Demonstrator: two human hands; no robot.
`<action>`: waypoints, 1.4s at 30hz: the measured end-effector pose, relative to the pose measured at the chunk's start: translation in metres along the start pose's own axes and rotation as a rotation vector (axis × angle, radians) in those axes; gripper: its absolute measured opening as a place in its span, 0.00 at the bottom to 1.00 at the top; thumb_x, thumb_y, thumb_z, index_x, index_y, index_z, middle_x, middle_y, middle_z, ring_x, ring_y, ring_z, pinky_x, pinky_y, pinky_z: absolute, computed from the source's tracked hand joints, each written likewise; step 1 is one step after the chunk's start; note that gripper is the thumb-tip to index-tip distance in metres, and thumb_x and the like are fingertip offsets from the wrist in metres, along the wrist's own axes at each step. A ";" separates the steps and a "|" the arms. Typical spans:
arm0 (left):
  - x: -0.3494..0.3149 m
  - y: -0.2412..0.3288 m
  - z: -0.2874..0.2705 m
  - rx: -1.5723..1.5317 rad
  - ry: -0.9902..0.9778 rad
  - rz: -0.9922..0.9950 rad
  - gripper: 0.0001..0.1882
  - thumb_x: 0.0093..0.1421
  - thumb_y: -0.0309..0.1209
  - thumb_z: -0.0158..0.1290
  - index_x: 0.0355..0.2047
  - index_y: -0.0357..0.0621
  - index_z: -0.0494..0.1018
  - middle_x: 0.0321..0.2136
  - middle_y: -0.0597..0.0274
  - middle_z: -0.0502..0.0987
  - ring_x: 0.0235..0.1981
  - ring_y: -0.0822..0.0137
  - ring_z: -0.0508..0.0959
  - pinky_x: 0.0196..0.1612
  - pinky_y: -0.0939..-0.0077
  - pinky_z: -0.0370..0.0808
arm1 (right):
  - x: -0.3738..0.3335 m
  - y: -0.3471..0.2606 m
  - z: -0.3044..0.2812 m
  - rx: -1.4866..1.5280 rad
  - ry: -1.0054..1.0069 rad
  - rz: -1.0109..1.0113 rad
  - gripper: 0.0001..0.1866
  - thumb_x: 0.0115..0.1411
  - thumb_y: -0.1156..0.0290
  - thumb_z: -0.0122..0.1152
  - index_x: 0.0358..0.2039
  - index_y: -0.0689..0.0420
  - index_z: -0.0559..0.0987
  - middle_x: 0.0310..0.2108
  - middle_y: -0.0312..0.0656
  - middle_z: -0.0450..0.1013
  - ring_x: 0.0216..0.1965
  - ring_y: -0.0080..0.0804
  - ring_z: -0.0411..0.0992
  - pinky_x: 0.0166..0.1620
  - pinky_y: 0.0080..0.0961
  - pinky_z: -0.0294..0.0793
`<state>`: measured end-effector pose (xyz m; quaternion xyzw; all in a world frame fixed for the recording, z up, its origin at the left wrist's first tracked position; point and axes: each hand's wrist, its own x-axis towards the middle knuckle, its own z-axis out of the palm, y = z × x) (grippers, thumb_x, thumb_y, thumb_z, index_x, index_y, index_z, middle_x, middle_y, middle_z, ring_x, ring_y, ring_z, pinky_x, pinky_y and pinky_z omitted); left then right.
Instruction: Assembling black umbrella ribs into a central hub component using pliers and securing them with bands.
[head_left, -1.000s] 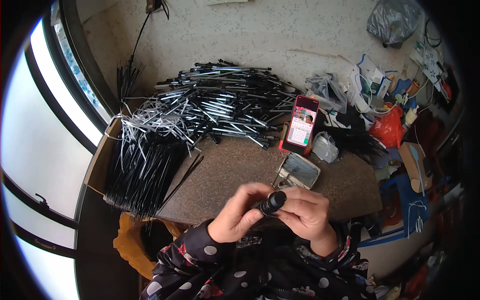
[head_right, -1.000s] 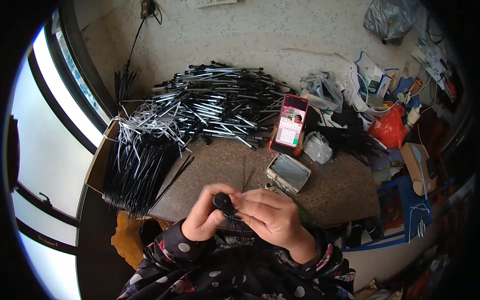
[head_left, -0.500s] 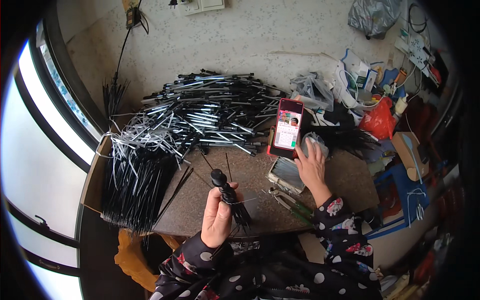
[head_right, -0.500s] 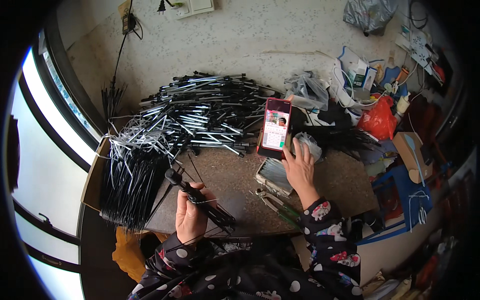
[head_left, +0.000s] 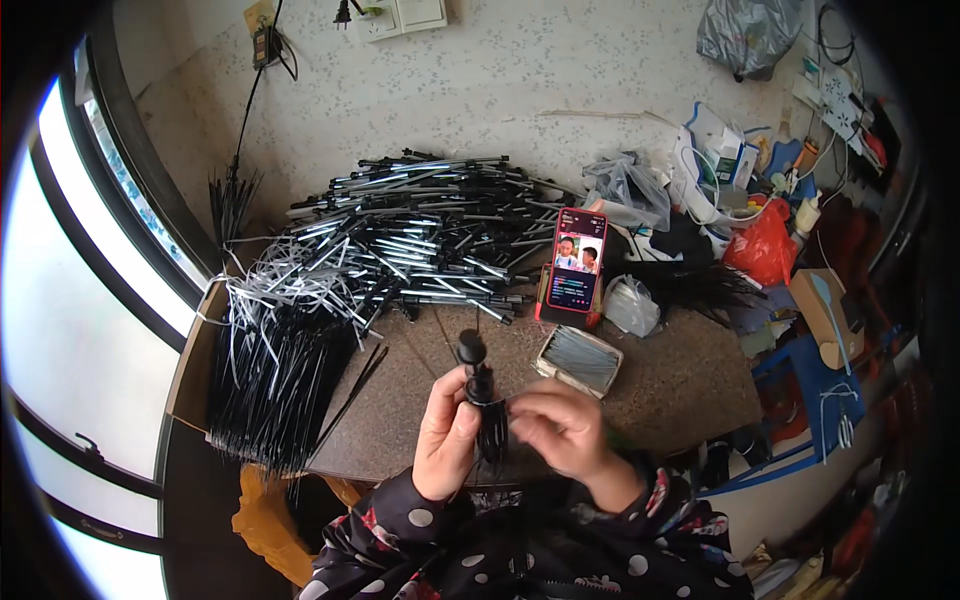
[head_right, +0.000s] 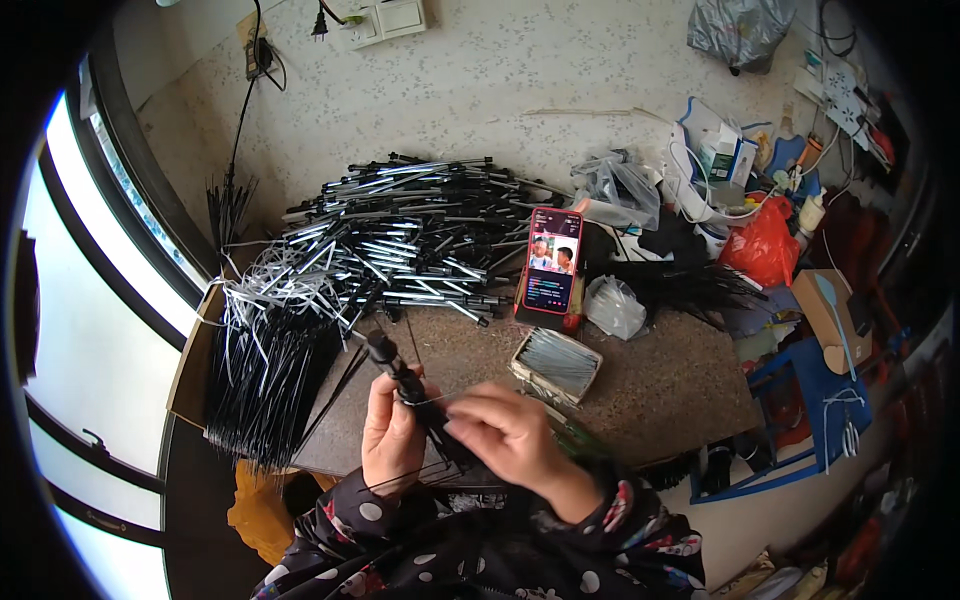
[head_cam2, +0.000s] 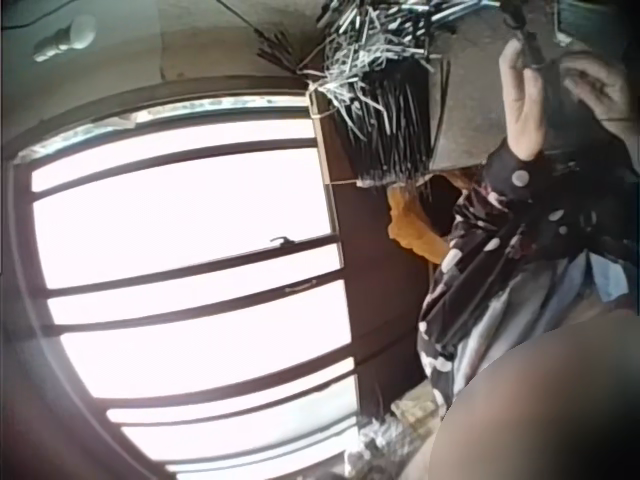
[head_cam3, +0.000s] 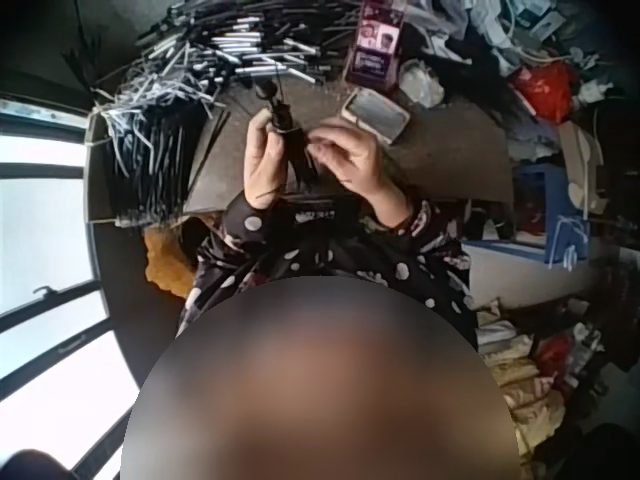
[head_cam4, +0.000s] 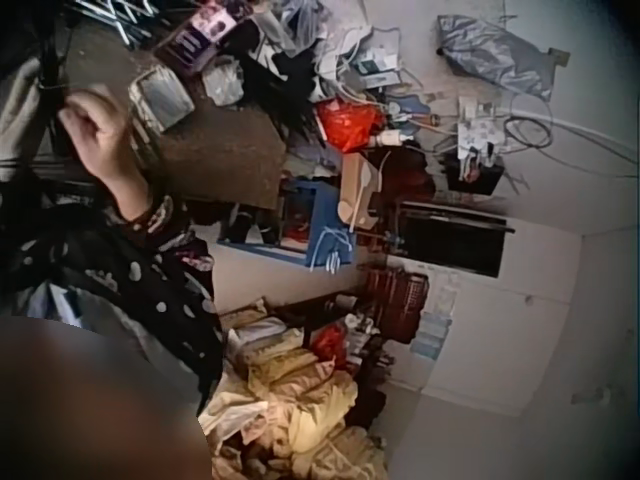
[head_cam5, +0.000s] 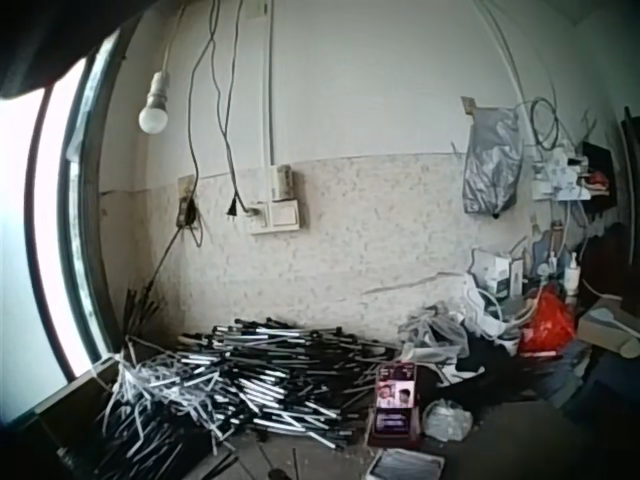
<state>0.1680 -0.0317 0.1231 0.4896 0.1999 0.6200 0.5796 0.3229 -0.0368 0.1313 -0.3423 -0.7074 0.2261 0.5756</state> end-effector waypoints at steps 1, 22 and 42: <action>0.003 -0.001 0.002 -0.006 -0.011 -0.005 0.21 0.63 0.34 0.47 0.54 0.41 0.58 0.41 0.58 0.69 0.41 0.66 0.69 0.45 0.70 0.66 | -0.002 -0.007 0.009 0.107 0.090 0.078 0.07 0.50 0.78 0.63 0.32 0.61 0.78 0.30 0.40 0.73 0.24 0.30 0.72 0.27 0.23 0.70; -0.028 0.000 -0.017 0.006 0.011 0.105 0.21 0.63 0.33 0.48 0.54 0.40 0.59 0.45 0.60 0.69 0.45 0.67 0.69 0.50 0.70 0.66 | 0.009 -0.041 0.037 0.337 0.080 0.190 0.09 0.49 0.78 0.65 0.32 0.60 0.77 0.29 0.40 0.72 0.25 0.28 0.73 0.27 0.20 0.70; -0.019 0.011 -0.010 0.043 -0.125 0.122 0.20 0.62 0.35 0.50 0.50 0.36 0.63 0.42 0.61 0.71 0.41 0.68 0.72 0.46 0.75 0.68 | -0.002 -0.032 0.033 0.598 0.036 0.267 0.05 0.54 0.81 0.61 0.32 0.63 0.76 0.30 0.35 0.72 0.27 0.20 0.70 0.27 0.14 0.69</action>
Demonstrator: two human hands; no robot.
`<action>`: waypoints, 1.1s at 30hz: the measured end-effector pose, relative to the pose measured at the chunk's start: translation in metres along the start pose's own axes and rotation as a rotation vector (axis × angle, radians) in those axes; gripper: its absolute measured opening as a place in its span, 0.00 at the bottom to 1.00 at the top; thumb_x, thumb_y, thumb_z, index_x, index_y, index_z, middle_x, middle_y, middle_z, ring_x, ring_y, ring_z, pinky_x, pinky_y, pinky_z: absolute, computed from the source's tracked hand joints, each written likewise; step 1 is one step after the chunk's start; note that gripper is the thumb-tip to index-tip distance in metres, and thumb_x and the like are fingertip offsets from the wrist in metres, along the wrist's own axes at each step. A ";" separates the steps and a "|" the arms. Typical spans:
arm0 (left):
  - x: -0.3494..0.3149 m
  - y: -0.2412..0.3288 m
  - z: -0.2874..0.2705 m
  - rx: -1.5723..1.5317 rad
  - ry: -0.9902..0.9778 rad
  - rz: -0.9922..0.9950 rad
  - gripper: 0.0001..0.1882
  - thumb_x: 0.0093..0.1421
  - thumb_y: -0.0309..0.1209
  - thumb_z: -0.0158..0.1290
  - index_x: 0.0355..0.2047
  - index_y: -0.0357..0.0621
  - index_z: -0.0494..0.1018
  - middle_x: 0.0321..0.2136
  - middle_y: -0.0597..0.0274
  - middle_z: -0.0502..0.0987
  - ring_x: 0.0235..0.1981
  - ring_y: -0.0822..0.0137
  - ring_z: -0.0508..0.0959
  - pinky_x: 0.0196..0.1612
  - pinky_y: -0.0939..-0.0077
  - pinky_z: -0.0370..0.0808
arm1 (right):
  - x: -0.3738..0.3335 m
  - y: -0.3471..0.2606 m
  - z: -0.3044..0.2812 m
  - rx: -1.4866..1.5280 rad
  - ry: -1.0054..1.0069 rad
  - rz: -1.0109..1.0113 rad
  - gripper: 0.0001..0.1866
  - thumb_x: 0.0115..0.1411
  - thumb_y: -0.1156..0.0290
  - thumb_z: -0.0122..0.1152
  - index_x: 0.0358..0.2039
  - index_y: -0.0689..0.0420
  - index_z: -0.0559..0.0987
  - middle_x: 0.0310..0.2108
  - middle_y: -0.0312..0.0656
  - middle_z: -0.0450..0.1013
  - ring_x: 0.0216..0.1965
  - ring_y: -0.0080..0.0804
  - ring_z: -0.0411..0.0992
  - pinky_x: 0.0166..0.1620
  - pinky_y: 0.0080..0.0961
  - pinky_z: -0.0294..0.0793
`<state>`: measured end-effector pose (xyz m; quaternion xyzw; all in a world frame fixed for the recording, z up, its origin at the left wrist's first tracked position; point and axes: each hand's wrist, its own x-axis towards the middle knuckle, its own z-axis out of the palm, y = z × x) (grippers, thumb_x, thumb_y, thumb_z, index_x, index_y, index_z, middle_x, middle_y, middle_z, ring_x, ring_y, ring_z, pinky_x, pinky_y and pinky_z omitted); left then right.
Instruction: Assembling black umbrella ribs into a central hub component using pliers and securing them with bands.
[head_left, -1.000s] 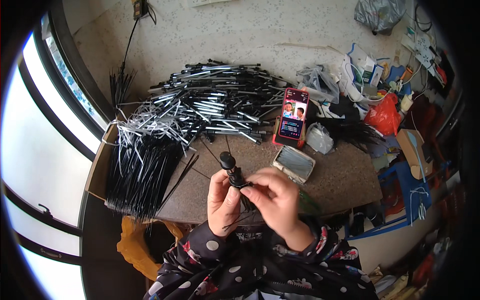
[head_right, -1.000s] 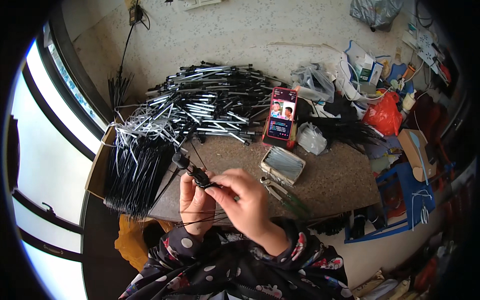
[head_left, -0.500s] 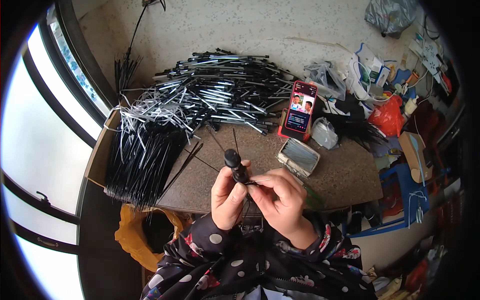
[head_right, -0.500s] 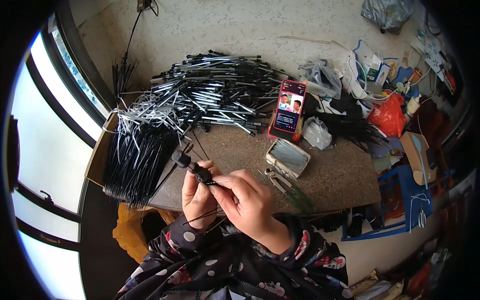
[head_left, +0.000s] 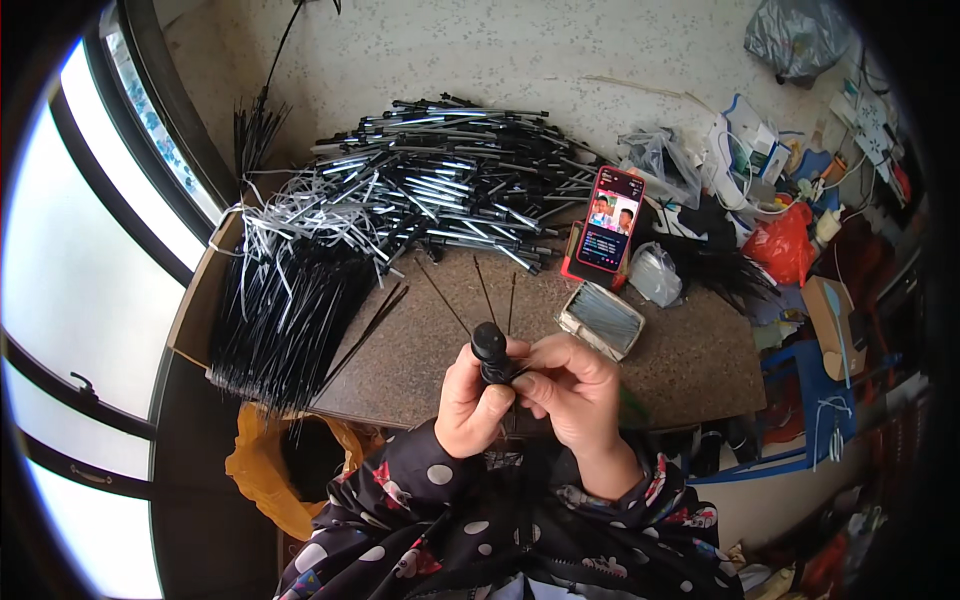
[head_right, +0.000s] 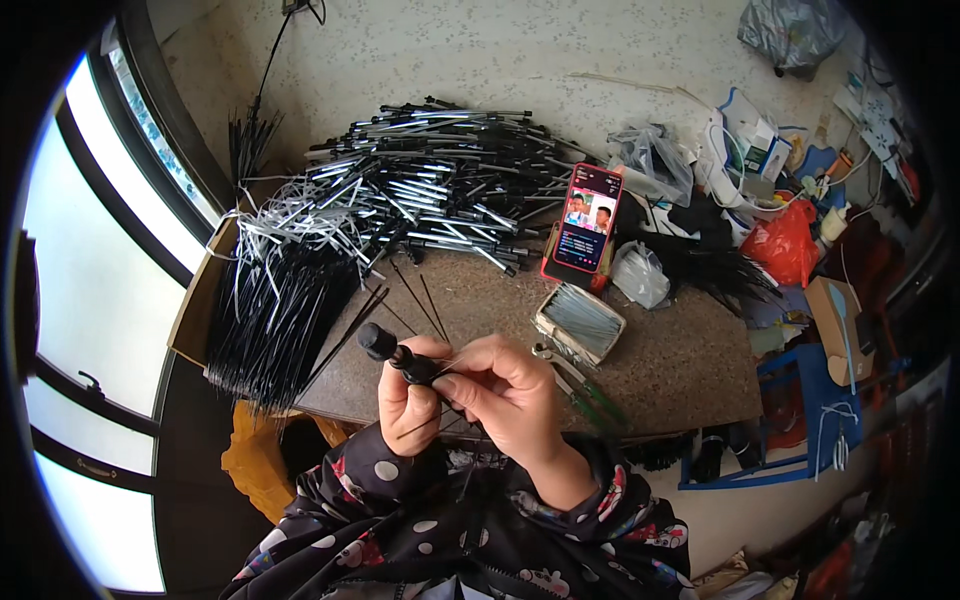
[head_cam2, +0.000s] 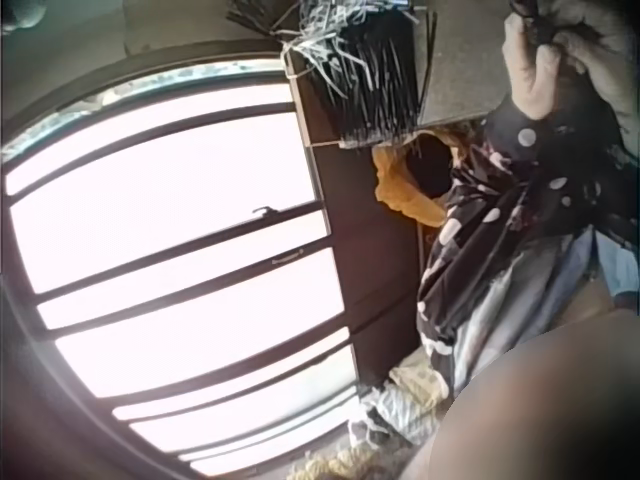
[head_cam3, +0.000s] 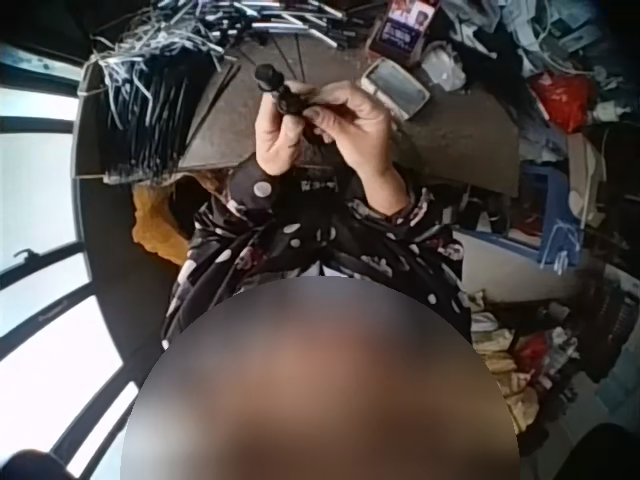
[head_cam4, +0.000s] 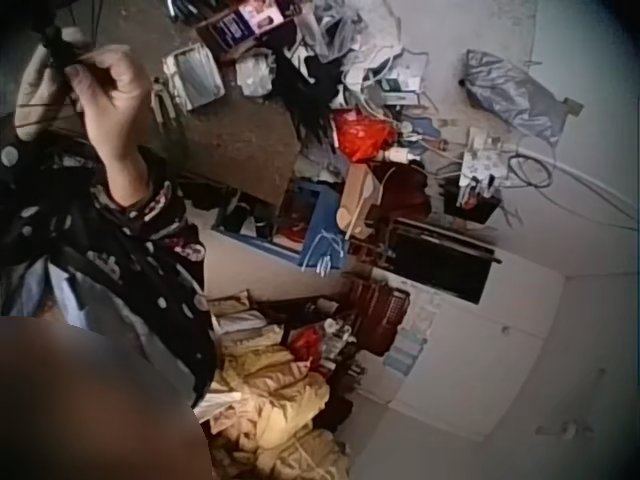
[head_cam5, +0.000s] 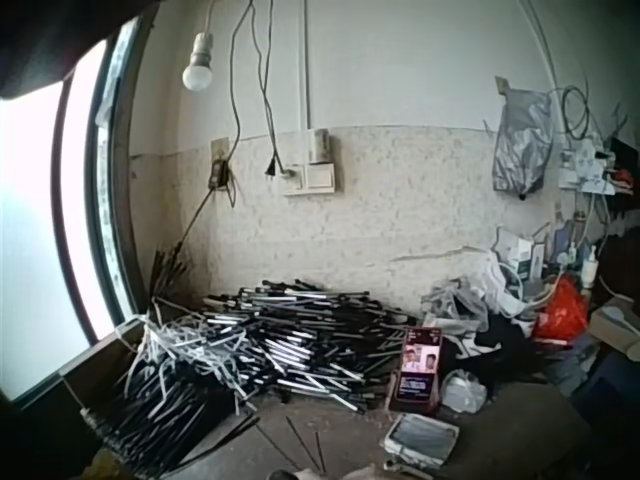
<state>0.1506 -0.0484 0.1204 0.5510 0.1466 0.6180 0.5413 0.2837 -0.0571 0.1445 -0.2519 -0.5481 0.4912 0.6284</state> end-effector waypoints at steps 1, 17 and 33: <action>0.001 0.002 -0.001 0.053 -0.002 -0.050 0.19 0.62 0.36 0.50 0.48 0.36 0.63 0.39 0.60 0.72 0.38 0.67 0.74 0.42 0.75 0.70 | 0.001 -0.001 -0.001 0.000 0.001 -0.006 0.05 0.54 0.81 0.61 0.32 0.63 0.76 0.30 0.35 0.72 0.27 0.20 0.70 0.27 0.14 0.69; 0.036 0.031 -0.017 0.316 -0.488 -0.116 0.12 0.53 0.29 0.59 0.36 0.37 0.71 0.26 0.60 0.75 0.28 0.67 0.76 0.33 0.77 0.71 | 0.010 -0.024 -0.004 -0.415 -0.081 0.096 0.16 0.46 0.78 0.67 0.37 0.61 0.75 0.24 0.38 0.71 0.26 0.25 0.69 0.28 0.19 0.67; 0.035 0.082 0.000 0.538 -0.052 0.024 0.19 0.54 0.23 0.55 0.48 0.38 0.70 0.20 0.68 0.74 0.21 0.77 0.70 0.26 0.82 0.67 | -0.017 -0.048 0.003 -1.033 -0.031 -0.581 0.21 0.46 0.84 0.63 0.43 0.64 0.73 0.34 0.45 0.75 0.34 0.38 0.72 0.41 0.28 0.71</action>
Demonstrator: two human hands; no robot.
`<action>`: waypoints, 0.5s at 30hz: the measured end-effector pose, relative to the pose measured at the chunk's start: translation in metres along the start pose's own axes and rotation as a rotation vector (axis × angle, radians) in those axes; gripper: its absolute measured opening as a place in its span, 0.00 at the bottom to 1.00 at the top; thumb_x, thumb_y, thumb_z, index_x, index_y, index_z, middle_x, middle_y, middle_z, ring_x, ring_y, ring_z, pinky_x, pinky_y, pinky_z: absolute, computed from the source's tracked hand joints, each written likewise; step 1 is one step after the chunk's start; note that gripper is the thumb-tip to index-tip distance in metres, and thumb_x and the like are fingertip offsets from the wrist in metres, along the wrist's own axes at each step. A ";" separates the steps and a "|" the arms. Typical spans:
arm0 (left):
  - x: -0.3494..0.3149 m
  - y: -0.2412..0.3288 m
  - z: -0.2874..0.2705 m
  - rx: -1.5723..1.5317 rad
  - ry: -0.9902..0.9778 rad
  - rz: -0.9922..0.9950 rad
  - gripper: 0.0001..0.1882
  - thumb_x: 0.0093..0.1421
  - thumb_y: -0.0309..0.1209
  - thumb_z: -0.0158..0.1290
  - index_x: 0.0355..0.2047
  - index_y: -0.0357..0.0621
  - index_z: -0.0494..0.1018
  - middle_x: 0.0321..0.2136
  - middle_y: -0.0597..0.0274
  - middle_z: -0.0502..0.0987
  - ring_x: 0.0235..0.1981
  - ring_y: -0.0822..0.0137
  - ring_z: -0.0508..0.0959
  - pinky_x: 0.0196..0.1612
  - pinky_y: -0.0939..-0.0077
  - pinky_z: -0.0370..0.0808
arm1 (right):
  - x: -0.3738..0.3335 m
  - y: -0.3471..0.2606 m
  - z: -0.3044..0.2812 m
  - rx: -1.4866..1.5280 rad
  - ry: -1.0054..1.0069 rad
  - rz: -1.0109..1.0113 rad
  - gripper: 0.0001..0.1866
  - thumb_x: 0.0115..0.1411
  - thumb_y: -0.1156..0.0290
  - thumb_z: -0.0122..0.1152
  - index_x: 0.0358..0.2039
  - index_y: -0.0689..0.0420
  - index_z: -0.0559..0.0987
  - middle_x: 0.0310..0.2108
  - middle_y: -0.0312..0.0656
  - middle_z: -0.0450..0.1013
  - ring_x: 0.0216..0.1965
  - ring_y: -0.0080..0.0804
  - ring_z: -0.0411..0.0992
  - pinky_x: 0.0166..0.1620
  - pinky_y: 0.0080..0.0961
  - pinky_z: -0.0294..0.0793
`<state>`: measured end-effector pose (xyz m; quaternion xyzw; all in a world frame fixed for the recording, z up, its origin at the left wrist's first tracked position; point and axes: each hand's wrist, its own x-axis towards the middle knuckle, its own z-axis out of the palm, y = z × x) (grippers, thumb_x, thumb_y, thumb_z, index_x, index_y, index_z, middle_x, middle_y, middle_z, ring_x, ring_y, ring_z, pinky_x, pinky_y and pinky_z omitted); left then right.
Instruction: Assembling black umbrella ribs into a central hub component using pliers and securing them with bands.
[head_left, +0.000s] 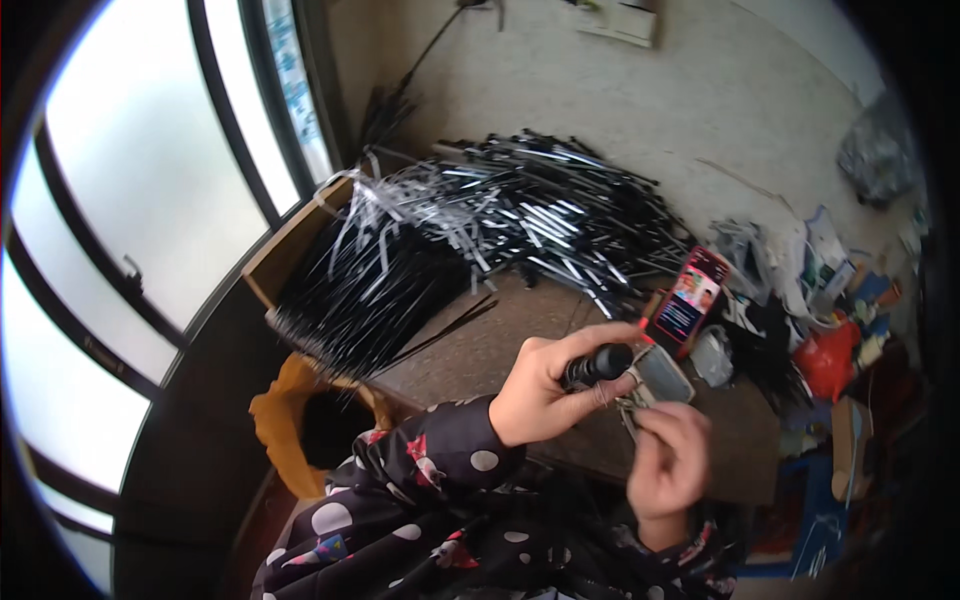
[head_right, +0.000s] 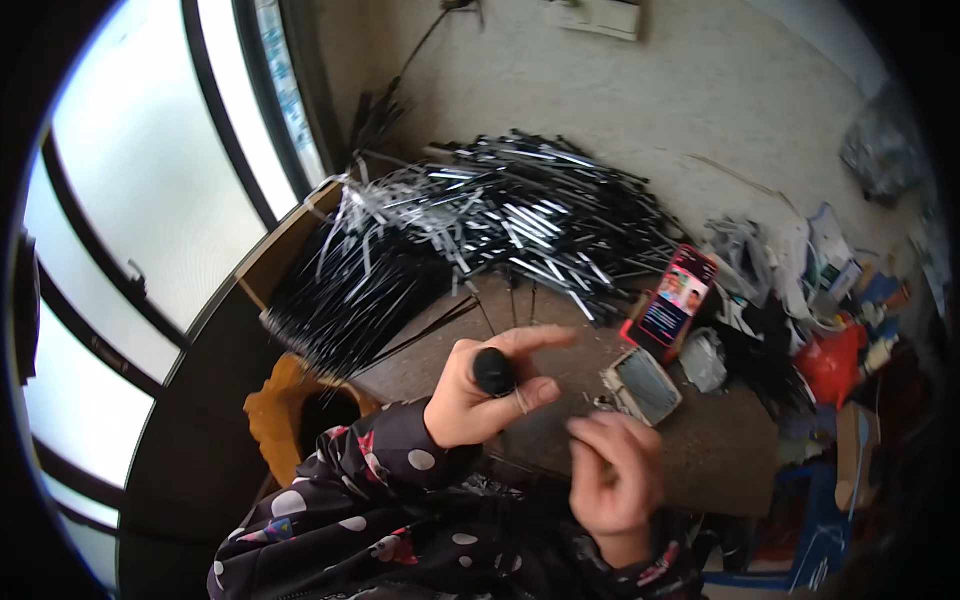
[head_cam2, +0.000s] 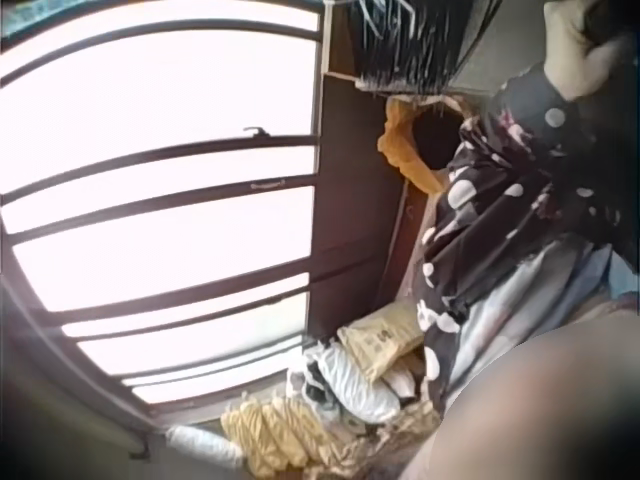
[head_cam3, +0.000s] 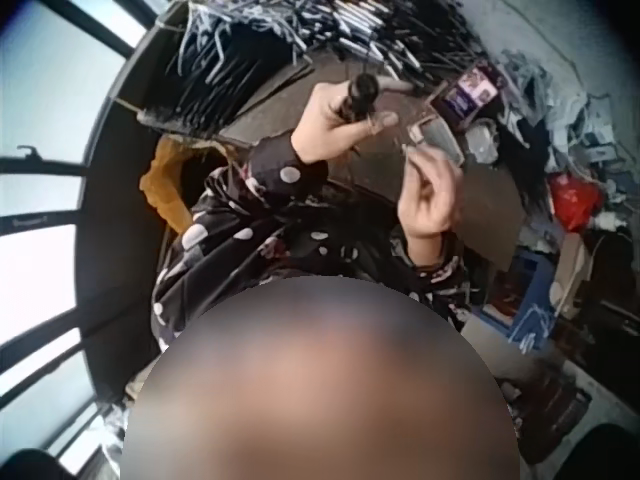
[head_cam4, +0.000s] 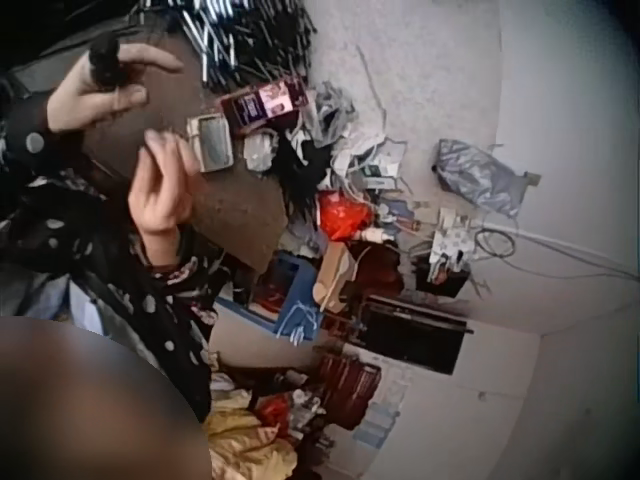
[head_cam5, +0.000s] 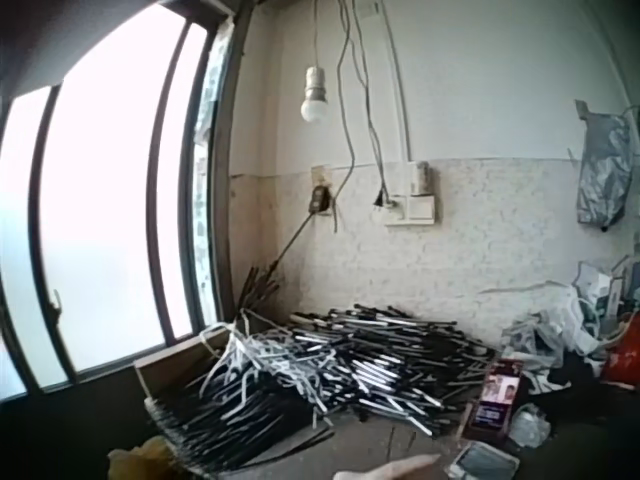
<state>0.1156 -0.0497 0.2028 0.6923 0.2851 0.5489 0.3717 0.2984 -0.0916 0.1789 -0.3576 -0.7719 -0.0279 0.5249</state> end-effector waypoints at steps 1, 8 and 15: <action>0.000 0.001 -0.005 -0.084 -0.076 0.024 0.19 0.55 0.24 0.55 0.48 0.38 0.70 0.19 0.68 0.73 0.20 0.78 0.69 0.25 0.83 0.66 | -0.012 0.011 -0.005 0.012 -0.011 -0.004 0.21 0.46 0.84 0.63 0.43 0.64 0.73 0.34 0.45 0.75 0.34 0.38 0.72 0.41 0.28 0.71; -0.024 -0.038 -0.025 -0.436 0.071 -0.282 0.20 0.55 0.26 0.56 0.49 0.36 0.69 0.17 0.71 0.70 0.19 0.81 0.67 0.23 0.86 0.61 | -0.143 0.079 -0.010 -0.467 -0.540 0.455 0.31 0.43 0.73 0.69 0.49 0.61 0.69 0.49 0.56 0.64 0.53 0.55 0.61 0.53 0.43 0.62; -0.015 -0.035 -0.020 -0.253 -0.120 -0.177 0.31 0.50 0.28 0.62 0.54 0.36 0.65 0.15 0.75 0.67 0.18 0.83 0.64 0.24 0.87 0.59 | -0.150 0.071 0.004 -0.073 -0.642 0.851 0.29 0.40 0.72 0.69 0.45 0.61 0.70 0.46 0.51 0.66 0.49 0.52 0.62 0.48 0.43 0.64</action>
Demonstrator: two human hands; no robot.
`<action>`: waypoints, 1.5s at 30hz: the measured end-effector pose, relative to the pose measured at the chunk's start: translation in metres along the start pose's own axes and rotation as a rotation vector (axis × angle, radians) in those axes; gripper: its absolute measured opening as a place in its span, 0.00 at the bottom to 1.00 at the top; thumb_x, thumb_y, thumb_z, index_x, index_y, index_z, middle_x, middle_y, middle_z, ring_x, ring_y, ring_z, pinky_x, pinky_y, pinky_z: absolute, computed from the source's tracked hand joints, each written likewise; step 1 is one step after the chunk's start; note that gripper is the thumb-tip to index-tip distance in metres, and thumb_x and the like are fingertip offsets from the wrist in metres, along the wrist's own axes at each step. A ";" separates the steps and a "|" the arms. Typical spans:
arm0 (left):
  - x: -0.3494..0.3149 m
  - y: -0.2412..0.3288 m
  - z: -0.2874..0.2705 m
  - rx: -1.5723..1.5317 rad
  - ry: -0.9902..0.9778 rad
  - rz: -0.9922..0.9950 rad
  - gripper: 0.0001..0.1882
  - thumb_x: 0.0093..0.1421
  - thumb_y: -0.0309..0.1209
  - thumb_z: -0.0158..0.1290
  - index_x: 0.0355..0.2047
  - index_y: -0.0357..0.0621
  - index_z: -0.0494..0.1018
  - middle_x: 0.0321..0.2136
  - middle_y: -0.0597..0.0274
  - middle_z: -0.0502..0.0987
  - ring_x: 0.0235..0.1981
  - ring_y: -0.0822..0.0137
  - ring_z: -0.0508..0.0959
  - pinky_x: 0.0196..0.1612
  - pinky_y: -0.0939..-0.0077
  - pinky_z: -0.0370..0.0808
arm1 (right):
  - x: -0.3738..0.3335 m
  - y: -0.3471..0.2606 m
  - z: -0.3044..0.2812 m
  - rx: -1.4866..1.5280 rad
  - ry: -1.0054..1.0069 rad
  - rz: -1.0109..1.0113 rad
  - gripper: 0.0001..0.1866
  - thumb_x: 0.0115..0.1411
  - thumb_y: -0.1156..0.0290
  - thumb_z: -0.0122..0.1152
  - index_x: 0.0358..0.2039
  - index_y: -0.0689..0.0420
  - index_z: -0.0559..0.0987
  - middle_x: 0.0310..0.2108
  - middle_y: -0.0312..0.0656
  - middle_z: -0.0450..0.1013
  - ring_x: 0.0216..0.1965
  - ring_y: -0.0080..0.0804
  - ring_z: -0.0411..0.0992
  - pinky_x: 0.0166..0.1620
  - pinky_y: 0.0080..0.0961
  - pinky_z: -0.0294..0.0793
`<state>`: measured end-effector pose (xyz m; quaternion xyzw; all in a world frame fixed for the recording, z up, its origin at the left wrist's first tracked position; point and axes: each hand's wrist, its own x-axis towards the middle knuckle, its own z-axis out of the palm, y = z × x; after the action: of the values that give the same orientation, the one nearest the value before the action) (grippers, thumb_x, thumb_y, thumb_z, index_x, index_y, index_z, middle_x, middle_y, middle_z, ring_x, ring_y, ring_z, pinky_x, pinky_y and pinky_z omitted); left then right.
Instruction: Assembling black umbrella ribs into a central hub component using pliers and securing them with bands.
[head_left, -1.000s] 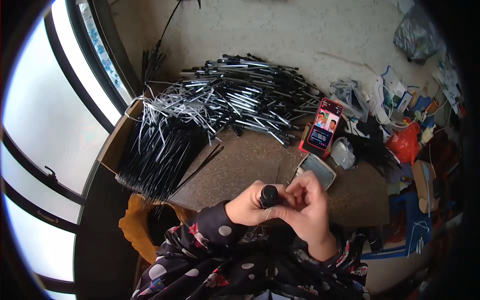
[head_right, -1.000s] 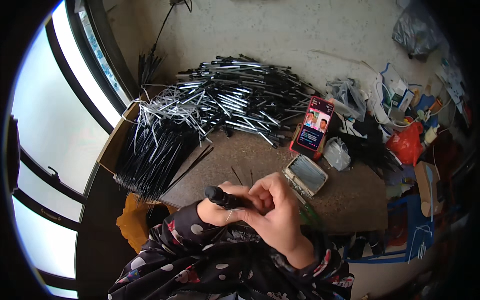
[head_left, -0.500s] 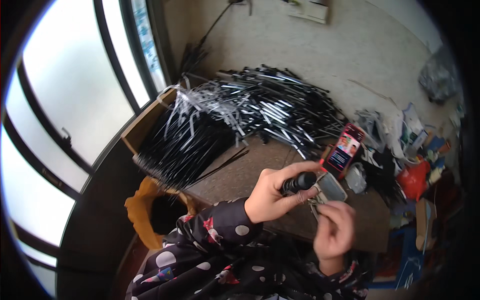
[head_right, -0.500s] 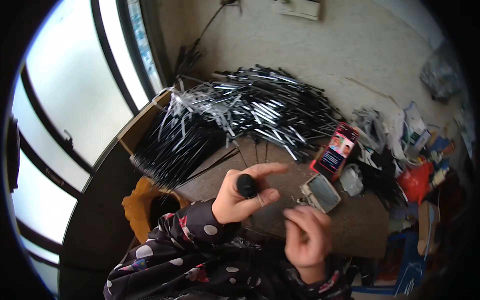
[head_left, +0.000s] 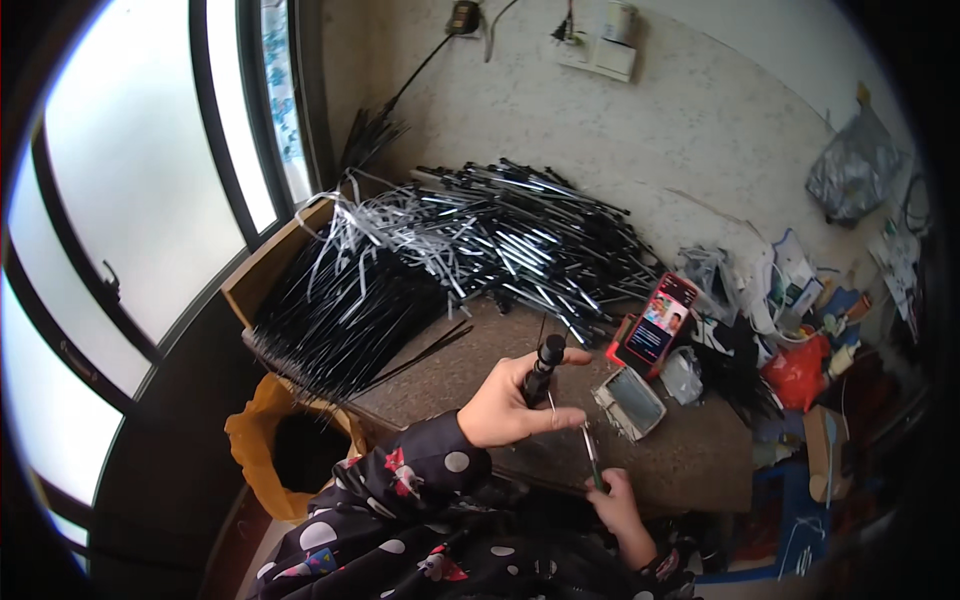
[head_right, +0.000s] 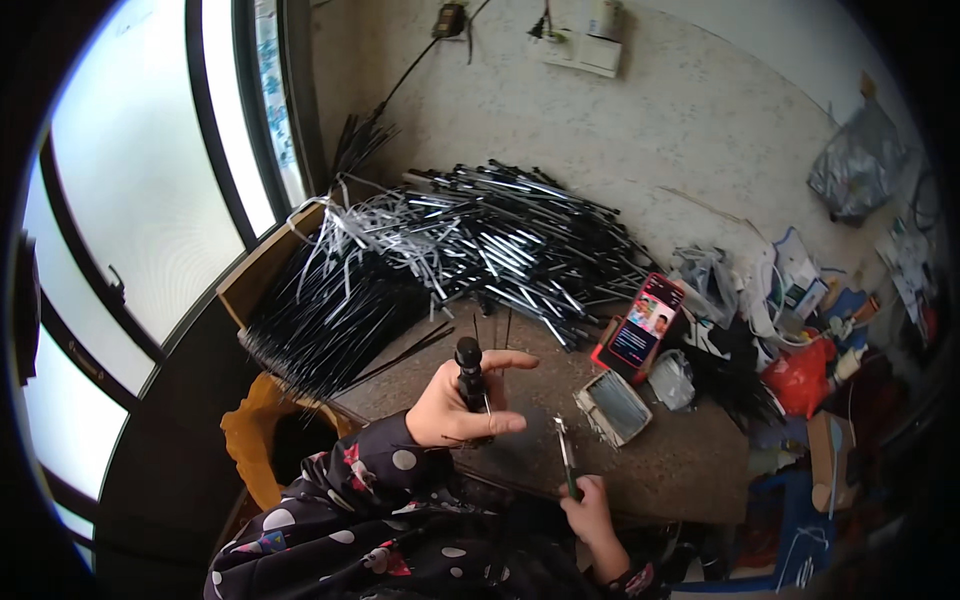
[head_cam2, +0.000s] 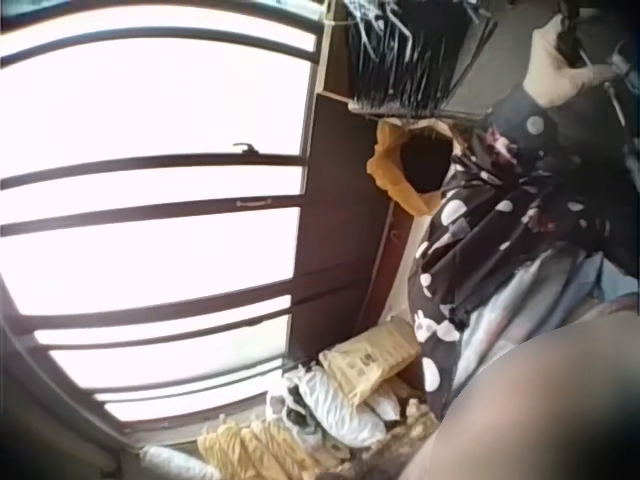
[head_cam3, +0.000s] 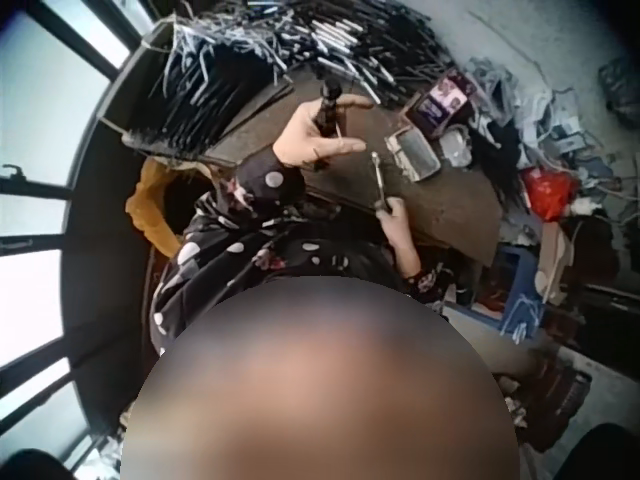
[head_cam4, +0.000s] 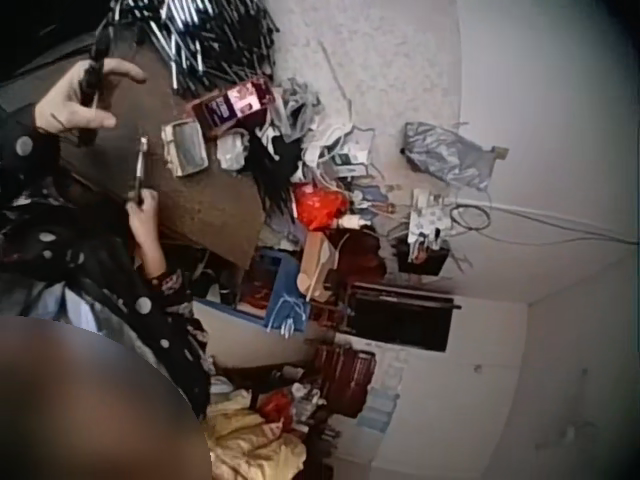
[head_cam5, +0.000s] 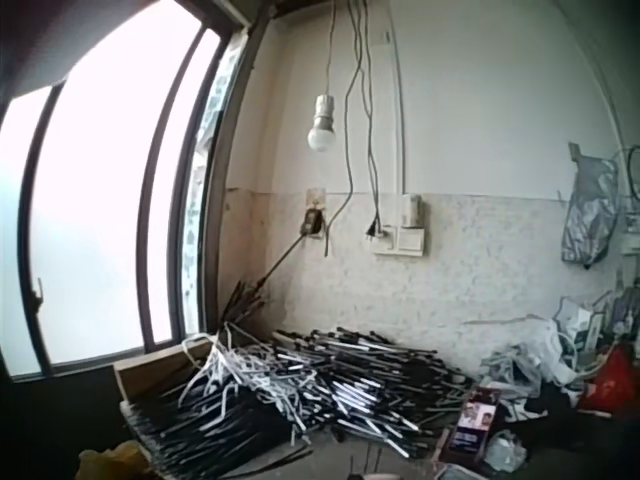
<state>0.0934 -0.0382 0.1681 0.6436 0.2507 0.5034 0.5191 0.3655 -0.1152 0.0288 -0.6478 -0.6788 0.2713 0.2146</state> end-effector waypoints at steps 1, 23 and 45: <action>0.000 0.002 0.002 0.041 -0.018 0.018 0.35 0.48 0.30 0.65 0.55 0.36 0.63 0.15 0.76 0.67 0.18 0.84 0.64 0.24 0.87 0.58 | 0.000 -0.012 -0.003 0.251 -0.032 0.020 0.27 0.40 0.72 0.69 0.44 0.61 0.71 0.45 0.50 0.66 0.49 0.51 0.63 0.47 0.43 0.64; -0.004 0.014 -0.009 -0.001 -0.132 0.064 0.43 0.37 0.44 0.71 0.52 0.39 0.67 0.16 0.75 0.66 0.20 0.84 0.64 0.25 0.87 0.62 | -0.008 -0.115 -0.074 1.022 -0.543 -0.275 0.16 0.52 0.69 0.63 0.37 0.65 0.72 0.37 0.49 0.72 0.29 0.42 0.73 0.31 0.32 0.75; -0.002 0.023 -0.015 0.190 -0.039 -0.089 0.35 0.36 0.45 0.70 0.42 0.38 0.74 0.20 0.74 0.71 0.24 0.83 0.69 0.28 0.87 0.65 | 0.030 -0.093 -0.029 0.000 0.508 -0.758 0.19 0.51 0.76 0.60 0.44 0.64 0.69 0.21 0.39 0.73 0.18 0.29 0.72 0.23 0.24 0.70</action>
<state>0.0742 -0.0416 0.1878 0.6876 0.3155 0.4415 0.4825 0.3110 -0.0842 0.1096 -0.3999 -0.7937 0.0061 0.4583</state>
